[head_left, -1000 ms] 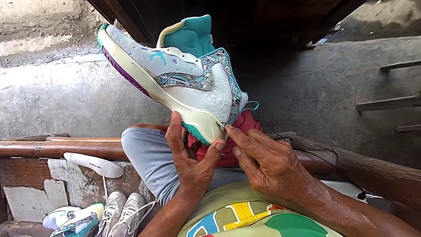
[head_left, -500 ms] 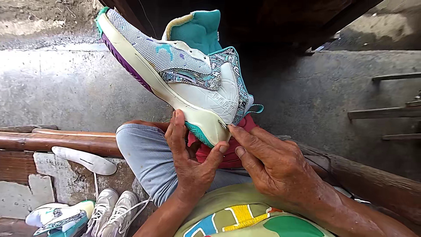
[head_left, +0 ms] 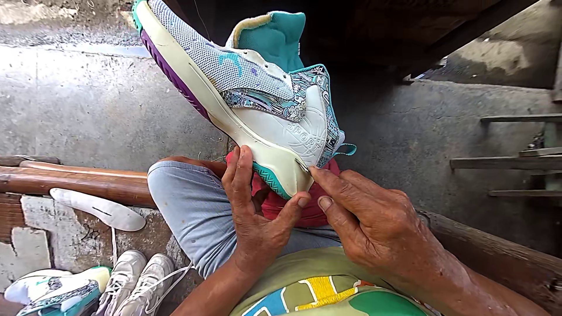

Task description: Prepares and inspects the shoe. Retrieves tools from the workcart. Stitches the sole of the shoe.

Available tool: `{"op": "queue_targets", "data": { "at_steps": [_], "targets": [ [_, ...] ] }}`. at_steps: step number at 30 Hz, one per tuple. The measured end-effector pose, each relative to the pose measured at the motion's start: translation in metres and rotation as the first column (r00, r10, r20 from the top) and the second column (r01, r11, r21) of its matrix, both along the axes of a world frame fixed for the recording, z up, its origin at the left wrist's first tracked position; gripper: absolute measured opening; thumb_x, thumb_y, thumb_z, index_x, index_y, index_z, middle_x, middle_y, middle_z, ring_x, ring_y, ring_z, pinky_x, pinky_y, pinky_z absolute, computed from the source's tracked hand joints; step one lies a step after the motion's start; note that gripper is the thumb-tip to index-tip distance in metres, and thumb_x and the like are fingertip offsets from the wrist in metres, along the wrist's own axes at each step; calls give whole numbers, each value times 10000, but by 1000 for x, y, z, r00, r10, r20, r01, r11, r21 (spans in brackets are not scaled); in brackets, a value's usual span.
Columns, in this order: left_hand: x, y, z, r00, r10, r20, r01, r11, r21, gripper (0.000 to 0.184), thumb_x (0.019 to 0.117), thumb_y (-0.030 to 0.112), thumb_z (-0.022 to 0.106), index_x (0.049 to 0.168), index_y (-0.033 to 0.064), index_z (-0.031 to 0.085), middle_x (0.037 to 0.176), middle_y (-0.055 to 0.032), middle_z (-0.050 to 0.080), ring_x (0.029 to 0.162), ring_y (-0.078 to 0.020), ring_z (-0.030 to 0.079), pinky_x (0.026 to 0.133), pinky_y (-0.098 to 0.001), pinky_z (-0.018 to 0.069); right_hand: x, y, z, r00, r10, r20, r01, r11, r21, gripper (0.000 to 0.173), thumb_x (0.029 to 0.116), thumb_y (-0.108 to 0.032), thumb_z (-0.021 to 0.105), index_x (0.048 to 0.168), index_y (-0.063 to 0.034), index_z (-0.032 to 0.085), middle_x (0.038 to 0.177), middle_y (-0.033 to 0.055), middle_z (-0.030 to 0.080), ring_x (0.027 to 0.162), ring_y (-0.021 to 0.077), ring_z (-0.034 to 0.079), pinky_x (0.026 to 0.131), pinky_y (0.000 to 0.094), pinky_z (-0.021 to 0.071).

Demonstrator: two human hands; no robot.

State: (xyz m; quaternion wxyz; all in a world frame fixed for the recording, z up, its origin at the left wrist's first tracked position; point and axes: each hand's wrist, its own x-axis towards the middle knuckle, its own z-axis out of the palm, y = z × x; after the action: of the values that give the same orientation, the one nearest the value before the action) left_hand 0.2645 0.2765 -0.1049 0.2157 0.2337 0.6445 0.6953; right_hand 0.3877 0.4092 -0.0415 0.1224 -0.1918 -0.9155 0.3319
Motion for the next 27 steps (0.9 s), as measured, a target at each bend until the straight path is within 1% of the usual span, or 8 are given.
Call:
{"op": "queue_targets", "data": {
  "at_steps": [7,10,12,15,19,27],
  "targets": [
    [0,0,-2,1000,3,-9,-3,1000,-5,979,816,199,878,1610,268,308,1603,-138,280,1286,-274,570,948,-423,613,-4,5,7,999,28,27,-28,1000,12,399,1031,-159,488,1379,-47,650,822,-1,553,632,55,467,511,205,353],
    [1,0,-3,1000,5,-15,-6,1000,-2,982,813,209,881,1609,266,309,1599,-131,280,1285,-262,570,948,-415,613,-5,10,10,997,59,41,-60,997,40,405,1026,-162,485,1378,-51,653,820,-1,553,624,52,466,500,202,346],
    [0,0,-2,1000,2,-11,-2,1000,3,978,813,206,882,1608,262,313,1601,-134,279,1284,-272,573,947,-421,616,-5,14,11,996,85,42,-87,995,57,406,1021,-158,487,1374,-49,656,814,7,551,617,60,466,492,208,342],
    [-1,-1,-3,1000,-6,-11,6,1000,9,974,813,207,884,1605,258,320,1612,-140,266,1303,-288,561,950,-431,617,-4,20,12,991,121,59,-125,990,71,406,1026,-158,486,1383,-55,651,821,8,548,624,65,467,492,213,347],
    [0,0,-4,1000,-6,-11,6,1000,21,965,811,203,885,1601,252,334,1609,-130,275,1314,-284,547,959,-425,611,-5,26,15,984,156,81,-162,984,72,412,1018,-148,487,1389,-66,648,850,10,568,637,51,486,500,199,367],
    [-1,0,-6,1000,-1,-29,2,1000,28,948,812,215,886,1591,271,349,1599,-117,286,1290,-274,569,941,-415,622,-10,35,21,970,211,123,-222,971,86,407,1018,-154,485,1378,-67,653,857,5,580,645,41,493,506,189,372]
  ]
}}
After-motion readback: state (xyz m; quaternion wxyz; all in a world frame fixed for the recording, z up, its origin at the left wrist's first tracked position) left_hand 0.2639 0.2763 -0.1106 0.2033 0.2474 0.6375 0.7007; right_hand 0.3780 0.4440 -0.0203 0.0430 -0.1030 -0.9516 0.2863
